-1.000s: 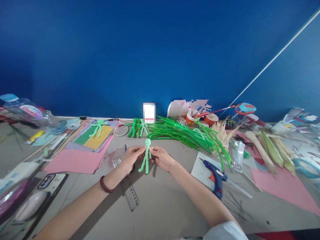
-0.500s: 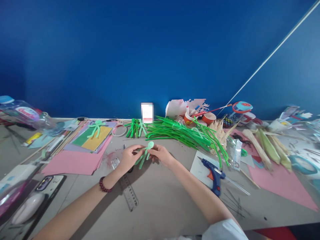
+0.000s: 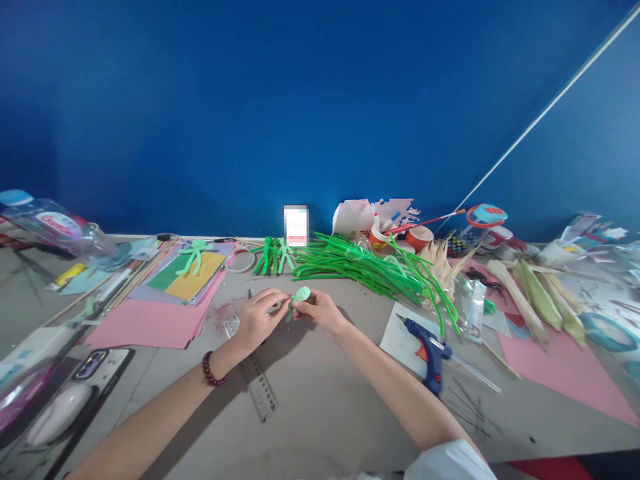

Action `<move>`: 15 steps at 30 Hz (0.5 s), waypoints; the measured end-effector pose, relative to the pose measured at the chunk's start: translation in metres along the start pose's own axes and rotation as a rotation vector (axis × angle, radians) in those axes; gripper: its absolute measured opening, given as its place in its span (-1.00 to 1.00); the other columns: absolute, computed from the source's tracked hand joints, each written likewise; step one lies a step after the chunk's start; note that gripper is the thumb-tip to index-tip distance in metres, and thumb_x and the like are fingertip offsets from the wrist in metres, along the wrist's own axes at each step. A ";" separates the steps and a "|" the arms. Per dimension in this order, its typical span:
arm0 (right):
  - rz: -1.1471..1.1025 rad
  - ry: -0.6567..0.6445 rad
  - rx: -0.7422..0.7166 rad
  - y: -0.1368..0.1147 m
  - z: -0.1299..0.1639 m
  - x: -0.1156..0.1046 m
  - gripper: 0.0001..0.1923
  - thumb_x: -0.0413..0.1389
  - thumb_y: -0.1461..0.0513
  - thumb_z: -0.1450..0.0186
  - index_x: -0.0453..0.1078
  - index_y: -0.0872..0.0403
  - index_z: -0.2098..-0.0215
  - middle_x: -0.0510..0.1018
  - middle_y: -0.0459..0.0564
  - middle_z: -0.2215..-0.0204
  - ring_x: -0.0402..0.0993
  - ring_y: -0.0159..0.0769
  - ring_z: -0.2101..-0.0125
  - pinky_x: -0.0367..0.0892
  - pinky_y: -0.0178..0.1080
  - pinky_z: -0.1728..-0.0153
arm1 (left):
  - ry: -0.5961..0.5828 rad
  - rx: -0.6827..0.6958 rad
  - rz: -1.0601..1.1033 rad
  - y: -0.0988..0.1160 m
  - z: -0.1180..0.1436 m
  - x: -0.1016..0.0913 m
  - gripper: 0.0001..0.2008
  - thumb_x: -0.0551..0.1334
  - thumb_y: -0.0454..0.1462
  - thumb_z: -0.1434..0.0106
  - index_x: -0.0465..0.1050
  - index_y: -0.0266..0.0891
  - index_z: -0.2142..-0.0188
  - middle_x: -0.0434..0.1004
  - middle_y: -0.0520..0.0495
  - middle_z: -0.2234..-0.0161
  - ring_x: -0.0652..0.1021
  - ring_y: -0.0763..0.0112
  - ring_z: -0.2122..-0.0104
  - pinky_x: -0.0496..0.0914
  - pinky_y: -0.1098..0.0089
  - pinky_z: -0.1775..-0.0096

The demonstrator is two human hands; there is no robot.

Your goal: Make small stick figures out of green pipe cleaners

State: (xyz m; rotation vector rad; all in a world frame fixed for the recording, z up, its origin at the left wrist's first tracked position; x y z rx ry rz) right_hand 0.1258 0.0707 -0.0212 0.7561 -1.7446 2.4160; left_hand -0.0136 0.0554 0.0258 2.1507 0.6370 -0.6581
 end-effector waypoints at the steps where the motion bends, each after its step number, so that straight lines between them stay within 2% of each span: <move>1: -0.026 -0.004 0.004 0.000 0.001 0.001 -0.65 0.38 0.16 0.13 0.42 0.15 0.46 0.50 -0.13 0.57 0.41 -0.46 0.57 0.38 -0.33 0.43 | 0.034 0.031 -0.011 0.002 0.001 -0.001 -0.85 0.14 -0.28 -0.22 0.50 -0.19 0.34 0.55 -0.07 0.37 0.53 0.41 0.35 0.38 0.45 0.26; 5: -0.131 -0.014 0.023 -0.001 0.004 0.006 -0.70 0.38 0.19 0.11 0.44 0.15 0.47 0.49 -0.14 0.59 0.40 -0.49 0.58 0.36 -0.36 0.41 | 0.117 0.101 -0.036 0.005 0.001 -0.004 -0.88 0.16 -0.32 -0.21 0.49 -0.21 0.34 0.56 -0.05 0.39 0.54 0.43 0.38 0.40 0.46 0.26; 10: -0.134 0.011 0.046 0.001 0.002 0.005 -0.70 0.38 0.20 0.10 0.45 0.16 0.45 0.49 -0.13 0.60 0.40 -0.48 0.59 0.35 -0.37 0.44 | 0.051 0.124 -0.089 0.004 -0.003 -0.002 -0.86 0.16 -0.33 -0.21 0.51 -0.18 0.31 0.58 -0.04 0.34 0.55 0.44 0.35 0.40 0.49 0.25; 15: -0.147 0.012 0.029 -0.001 0.002 0.004 -0.72 0.38 0.22 0.12 0.46 0.15 0.47 0.49 -0.15 0.61 0.39 -0.48 0.60 0.36 -0.38 0.46 | 0.041 0.152 -0.240 0.005 -0.003 -0.002 -0.84 0.15 -0.32 -0.20 0.53 -0.18 0.36 0.58 -0.05 0.40 0.55 0.43 0.40 0.38 0.47 0.28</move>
Point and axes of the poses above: each hand's wrist, its own z-axis away from the middle knuckle, its own x-axis out of the palm, y = z × x, the point moved 5 cm from there along -z, towards the middle knuckle
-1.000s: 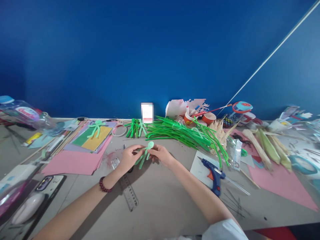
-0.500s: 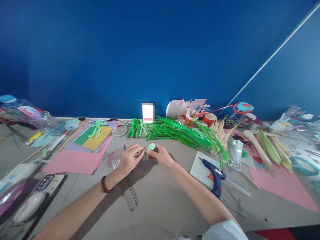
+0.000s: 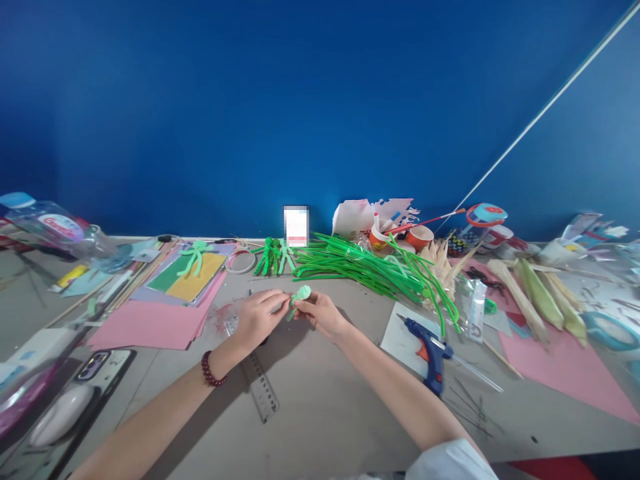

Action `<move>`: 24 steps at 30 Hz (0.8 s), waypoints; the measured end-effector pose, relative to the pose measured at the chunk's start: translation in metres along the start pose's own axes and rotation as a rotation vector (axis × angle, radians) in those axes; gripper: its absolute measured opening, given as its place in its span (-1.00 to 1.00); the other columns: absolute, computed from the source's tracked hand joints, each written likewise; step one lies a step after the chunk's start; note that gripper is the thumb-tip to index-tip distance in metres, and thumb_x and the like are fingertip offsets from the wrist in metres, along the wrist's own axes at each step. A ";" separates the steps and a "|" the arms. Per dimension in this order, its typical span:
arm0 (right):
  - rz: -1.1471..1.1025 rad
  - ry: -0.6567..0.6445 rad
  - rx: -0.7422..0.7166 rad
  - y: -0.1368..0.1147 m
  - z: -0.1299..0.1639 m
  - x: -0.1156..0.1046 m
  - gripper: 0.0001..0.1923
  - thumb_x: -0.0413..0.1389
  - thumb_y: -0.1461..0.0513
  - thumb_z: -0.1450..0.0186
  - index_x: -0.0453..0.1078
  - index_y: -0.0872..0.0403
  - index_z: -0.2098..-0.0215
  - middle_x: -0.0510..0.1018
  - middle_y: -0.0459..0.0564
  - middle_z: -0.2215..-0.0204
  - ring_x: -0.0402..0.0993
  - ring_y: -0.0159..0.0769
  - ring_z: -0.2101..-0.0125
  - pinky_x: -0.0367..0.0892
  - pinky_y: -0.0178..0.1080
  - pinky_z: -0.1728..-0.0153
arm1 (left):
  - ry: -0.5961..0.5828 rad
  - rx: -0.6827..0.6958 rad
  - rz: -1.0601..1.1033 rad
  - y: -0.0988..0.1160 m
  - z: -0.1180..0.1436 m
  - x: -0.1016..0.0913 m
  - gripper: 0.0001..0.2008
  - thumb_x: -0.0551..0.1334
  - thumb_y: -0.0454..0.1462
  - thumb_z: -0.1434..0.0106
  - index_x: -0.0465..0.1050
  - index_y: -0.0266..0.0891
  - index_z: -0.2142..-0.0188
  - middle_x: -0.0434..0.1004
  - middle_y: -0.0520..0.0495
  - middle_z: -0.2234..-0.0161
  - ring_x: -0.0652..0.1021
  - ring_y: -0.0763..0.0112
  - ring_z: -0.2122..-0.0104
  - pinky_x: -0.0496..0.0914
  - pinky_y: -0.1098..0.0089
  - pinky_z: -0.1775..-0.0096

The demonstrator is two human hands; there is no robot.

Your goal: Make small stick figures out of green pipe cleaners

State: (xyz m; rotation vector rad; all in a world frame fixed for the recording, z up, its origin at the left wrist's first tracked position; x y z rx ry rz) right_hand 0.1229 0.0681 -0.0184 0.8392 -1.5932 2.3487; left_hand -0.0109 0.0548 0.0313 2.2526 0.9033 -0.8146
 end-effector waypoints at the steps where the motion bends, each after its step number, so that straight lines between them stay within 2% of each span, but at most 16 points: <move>1: -0.017 0.006 0.001 0.001 0.000 0.000 -0.72 0.38 0.23 0.12 0.46 0.15 0.47 0.49 -0.15 0.60 0.39 -0.49 0.60 0.36 -0.38 0.45 | 0.000 0.001 -0.027 0.000 0.000 0.000 -0.84 0.15 -0.31 -0.20 0.53 -0.18 0.38 0.58 -0.05 0.42 0.55 0.43 0.41 0.37 0.47 0.29; 6: -0.107 0.011 0.037 0.009 0.002 0.002 -0.76 0.37 0.27 0.09 0.48 0.15 0.45 0.53 -0.11 0.54 0.42 -0.48 0.56 0.38 -0.37 0.39 | 0.026 -0.006 -0.025 0.003 0.002 -0.002 -0.84 0.15 -0.31 -0.20 0.52 -0.19 0.41 0.59 -0.05 0.42 0.54 0.42 0.42 0.36 0.46 0.31; 11: -0.127 0.003 0.044 0.014 0.003 0.004 -0.76 0.35 0.27 0.05 0.50 0.16 0.40 0.53 -0.10 0.54 0.42 -0.48 0.55 0.38 -0.37 0.36 | 0.000 -0.118 0.199 -0.001 0.006 0.002 -0.83 0.13 -0.30 -0.22 0.51 -0.20 0.38 0.58 -0.06 0.40 0.53 0.43 0.39 0.35 0.47 0.29; 14: -0.108 0.039 0.053 0.013 0.002 0.001 -0.75 0.36 0.26 0.06 0.49 0.18 0.41 0.51 -0.10 0.57 0.41 -0.48 0.56 0.37 -0.36 0.37 | -0.055 -0.244 0.335 -0.008 0.004 0.007 -0.82 0.13 -0.28 -0.21 0.52 -0.20 0.38 0.57 -0.07 0.38 0.53 0.41 0.37 0.35 0.47 0.28; 19: -0.065 0.072 0.025 0.005 -0.002 -0.006 -0.77 0.34 0.18 0.04 0.44 0.15 0.53 0.46 -0.13 0.63 0.35 -0.49 0.59 0.33 -0.38 0.43 | -0.244 -0.578 0.682 -0.021 0.001 0.022 -0.75 0.16 -0.15 -0.16 0.55 -0.26 0.41 0.57 -0.08 0.44 0.50 0.38 0.46 0.34 0.47 0.41; 21: -0.049 0.072 0.008 0.001 -0.002 -0.008 -0.76 0.33 0.16 0.03 0.45 0.15 0.52 0.45 -0.13 0.62 0.33 -0.49 0.59 0.31 -0.39 0.46 | -0.314 -0.682 0.799 -0.023 0.002 0.026 -0.72 0.19 -0.11 -0.12 0.56 -0.26 0.42 0.56 -0.06 0.48 0.48 0.38 0.49 0.33 0.47 0.44; 24: -0.041 0.092 0.003 -0.003 -0.003 -0.011 -0.75 0.33 0.17 0.04 0.46 0.13 0.45 0.45 -0.14 0.59 0.32 -0.49 0.57 0.27 -0.40 0.48 | -0.335 -0.776 0.911 -0.026 0.004 0.028 -0.73 0.25 -0.08 -0.05 0.57 -0.23 0.44 0.55 -0.03 0.47 0.47 0.40 0.49 0.32 0.48 0.45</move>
Point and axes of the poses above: each hand's wrist, its own z-axis away from the middle knuckle, its own x-axis out of the palm, y = z × x, the point moved 5 cm from there along -z, towards the middle knuckle
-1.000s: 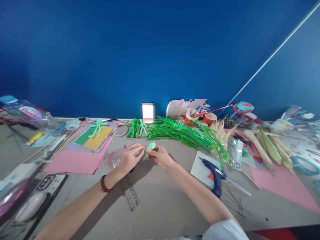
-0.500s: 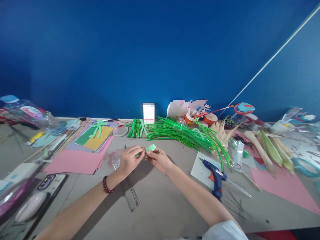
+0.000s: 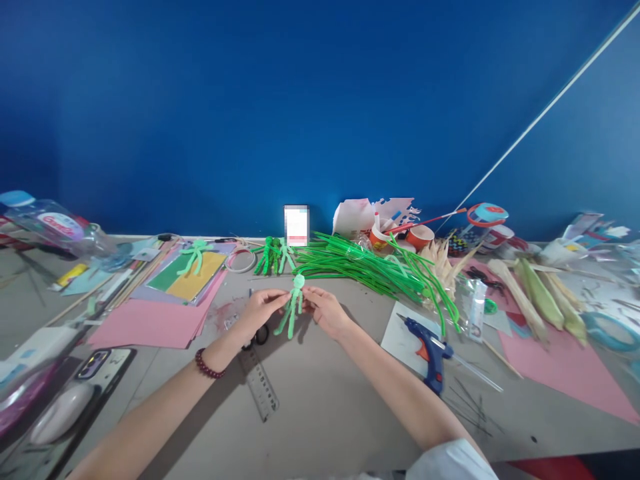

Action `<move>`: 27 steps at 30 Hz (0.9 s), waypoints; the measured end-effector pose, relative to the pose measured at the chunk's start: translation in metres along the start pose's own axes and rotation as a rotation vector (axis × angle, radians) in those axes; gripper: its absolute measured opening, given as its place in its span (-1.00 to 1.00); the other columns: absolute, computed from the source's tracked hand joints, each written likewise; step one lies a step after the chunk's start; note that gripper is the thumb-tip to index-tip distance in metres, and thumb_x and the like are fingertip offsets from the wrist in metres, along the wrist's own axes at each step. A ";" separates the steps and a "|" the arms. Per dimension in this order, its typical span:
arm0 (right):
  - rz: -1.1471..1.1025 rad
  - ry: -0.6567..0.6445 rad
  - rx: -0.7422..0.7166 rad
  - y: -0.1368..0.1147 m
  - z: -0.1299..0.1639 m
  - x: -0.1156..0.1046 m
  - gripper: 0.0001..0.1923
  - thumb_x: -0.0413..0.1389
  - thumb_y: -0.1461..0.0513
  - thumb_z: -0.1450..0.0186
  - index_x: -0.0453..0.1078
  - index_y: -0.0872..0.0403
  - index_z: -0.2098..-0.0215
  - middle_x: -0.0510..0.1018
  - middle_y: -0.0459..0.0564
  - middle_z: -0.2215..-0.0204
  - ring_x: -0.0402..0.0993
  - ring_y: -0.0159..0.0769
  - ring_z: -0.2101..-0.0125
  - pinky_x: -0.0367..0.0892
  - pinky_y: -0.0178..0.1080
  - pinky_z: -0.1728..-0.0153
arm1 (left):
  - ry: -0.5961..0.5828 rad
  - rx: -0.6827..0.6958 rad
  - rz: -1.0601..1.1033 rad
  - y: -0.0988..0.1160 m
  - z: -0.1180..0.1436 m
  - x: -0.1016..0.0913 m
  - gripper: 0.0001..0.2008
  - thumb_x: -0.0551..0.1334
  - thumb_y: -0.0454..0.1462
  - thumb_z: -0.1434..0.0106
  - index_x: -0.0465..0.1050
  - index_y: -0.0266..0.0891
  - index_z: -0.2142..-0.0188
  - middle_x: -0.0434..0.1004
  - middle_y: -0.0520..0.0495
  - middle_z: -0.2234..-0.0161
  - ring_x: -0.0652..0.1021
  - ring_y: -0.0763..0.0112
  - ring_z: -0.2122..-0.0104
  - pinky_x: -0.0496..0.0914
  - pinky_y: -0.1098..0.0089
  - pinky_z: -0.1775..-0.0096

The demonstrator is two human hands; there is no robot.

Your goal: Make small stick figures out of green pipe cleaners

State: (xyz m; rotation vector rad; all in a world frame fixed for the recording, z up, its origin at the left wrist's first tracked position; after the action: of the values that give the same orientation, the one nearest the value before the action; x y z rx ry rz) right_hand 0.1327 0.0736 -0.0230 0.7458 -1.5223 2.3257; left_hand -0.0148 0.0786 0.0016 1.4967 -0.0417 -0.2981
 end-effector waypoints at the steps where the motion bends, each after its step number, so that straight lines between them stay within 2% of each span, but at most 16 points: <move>1: 0.006 0.008 0.000 -0.001 0.000 -0.001 -0.74 0.33 0.17 0.05 0.46 0.13 0.43 0.45 -0.14 0.58 0.31 -0.49 0.57 0.26 -0.40 0.48 | -0.001 -0.017 0.040 -0.001 0.000 0.000 -0.73 0.26 -0.07 -0.04 0.57 -0.23 0.43 0.55 -0.03 0.46 0.47 0.40 0.48 0.33 0.48 0.44; 5: 0.070 0.013 -0.001 -0.003 0.000 -0.003 -0.73 0.31 0.14 0.02 0.47 0.11 0.40 0.47 -0.11 0.54 0.29 -0.48 0.57 0.22 -0.39 0.52 | -0.008 -0.071 0.177 -0.008 0.001 0.001 -0.70 0.30 -0.06 -0.01 0.57 -0.23 0.36 0.56 -0.06 0.41 0.49 0.38 0.44 0.37 0.46 0.37; 10: 0.170 -0.020 -0.026 -0.002 -0.001 -0.003 -0.72 0.31 0.12 0.03 0.47 0.13 0.43 0.43 -0.13 0.60 0.25 -0.51 0.60 0.17 -0.40 0.55 | -0.017 -0.102 0.225 -0.013 0.000 0.003 -0.67 0.33 -0.08 0.02 0.56 -0.26 0.33 0.56 -0.11 0.38 0.50 0.34 0.42 0.40 0.41 0.37; 17: 0.221 -0.017 -0.030 -0.001 -0.002 -0.004 -0.73 0.30 0.10 0.04 0.45 0.14 0.49 0.39 -0.15 0.63 0.22 -0.52 0.63 0.14 -0.41 0.59 | -0.036 -0.127 0.307 -0.010 0.002 0.006 -0.68 0.35 -0.14 0.02 0.53 -0.28 0.29 0.55 -0.13 0.34 0.53 0.33 0.37 0.44 0.36 0.31; 20: 0.309 0.016 -0.050 -0.003 -0.001 -0.004 -0.72 0.28 0.09 0.02 0.45 0.13 0.49 0.37 -0.17 0.66 0.19 -0.53 0.65 0.10 -0.41 0.63 | -0.040 -0.143 0.345 -0.009 0.003 0.008 -0.66 0.37 -0.15 0.04 0.51 -0.29 0.28 0.55 -0.12 0.35 0.53 0.35 0.40 0.46 0.34 0.31; 24: 0.494 0.049 -0.127 -0.008 0.000 -0.003 -0.73 0.25 0.07 -0.01 0.46 0.12 0.45 0.37 -0.17 0.67 0.18 -0.50 0.66 0.08 -0.39 0.64 | -0.009 -0.154 0.330 -0.010 0.003 0.009 -0.68 0.37 -0.13 0.07 0.50 -0.30 0.37 0.54 -0.07 0.40 0.52 0.38 0.42 0.44 0.40 0.36; 27: 0.640 0.086 -0.257 -0.013 0.004 0.000 -0.77 0.21 0.09 -0.04 0.46 0.10 0.46 0.43 -0.12 0.63 0.24 -0.44 0.62 0.15 -0.35 0.58 | 0.027 -0.161 0.343 -0.012 0.002 0.010 -0.72 0.38 -0.13 0.09 0.50 -0.29 0.44 0.52 -0.02 0.45 0.50 0.42 0.44 0.42 0.44 0.38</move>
State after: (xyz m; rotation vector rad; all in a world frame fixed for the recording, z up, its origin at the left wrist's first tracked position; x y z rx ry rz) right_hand 0.1403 0.0758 -0.0118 0.0880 -2.2050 2.4370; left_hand -0.0075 0.0735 -0.0118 1.3073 -0.2444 -0.0040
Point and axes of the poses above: each hand's wrist, its own z-axis away from the middle knuckle, its own x-axis out of the palm, y = z × x, the point moved 5 cm from there along -z, towards the middle knuckle
